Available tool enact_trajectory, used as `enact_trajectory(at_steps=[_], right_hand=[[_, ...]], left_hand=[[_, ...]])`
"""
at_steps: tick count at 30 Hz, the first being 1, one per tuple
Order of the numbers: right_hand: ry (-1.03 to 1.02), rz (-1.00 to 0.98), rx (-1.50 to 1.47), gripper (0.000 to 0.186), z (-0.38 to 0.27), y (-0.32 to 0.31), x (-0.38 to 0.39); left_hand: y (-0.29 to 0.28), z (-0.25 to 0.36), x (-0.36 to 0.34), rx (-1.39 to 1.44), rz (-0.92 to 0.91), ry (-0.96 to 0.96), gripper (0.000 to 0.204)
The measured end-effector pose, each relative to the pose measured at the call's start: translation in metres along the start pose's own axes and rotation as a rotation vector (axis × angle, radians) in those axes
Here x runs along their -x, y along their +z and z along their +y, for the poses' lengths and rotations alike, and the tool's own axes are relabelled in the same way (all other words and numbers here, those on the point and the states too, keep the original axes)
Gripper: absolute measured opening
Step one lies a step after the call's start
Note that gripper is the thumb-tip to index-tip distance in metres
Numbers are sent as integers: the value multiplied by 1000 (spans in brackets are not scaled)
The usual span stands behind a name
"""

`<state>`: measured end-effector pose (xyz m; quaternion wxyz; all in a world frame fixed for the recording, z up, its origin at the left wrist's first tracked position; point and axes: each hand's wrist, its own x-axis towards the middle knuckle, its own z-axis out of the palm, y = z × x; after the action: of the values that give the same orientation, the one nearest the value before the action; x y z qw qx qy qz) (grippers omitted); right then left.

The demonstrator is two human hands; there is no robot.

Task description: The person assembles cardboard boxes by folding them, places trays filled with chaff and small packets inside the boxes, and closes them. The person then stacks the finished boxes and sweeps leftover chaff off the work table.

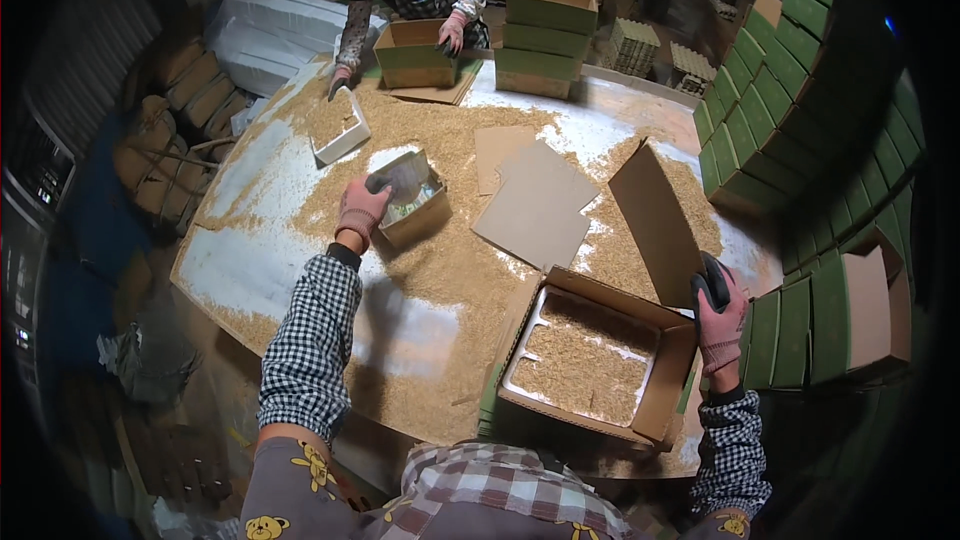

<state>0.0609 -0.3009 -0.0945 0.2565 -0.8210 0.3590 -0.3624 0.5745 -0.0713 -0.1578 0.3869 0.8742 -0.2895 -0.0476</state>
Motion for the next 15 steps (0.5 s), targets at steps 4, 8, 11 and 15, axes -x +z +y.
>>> enact_trajectory(at_steps=[4, 8, 11, 15], right_hand=[[-41, 58, 31, 38, -18, -27, 31], [-265, 181, 194, 39, -37, -39, 56], [-213, 203, 148, 40, -40, -34, 60], [-113, 244, 55, 39, -44, -35, 67]], left_hand=[[21, 28, 25, 343, -47, 15, 24], [30, 31, 34, 451, -154, 128, 25], [36, 56, 43, 60, 178, 411, 25], [33, 80, 48, 210, -41, 266, 24]])
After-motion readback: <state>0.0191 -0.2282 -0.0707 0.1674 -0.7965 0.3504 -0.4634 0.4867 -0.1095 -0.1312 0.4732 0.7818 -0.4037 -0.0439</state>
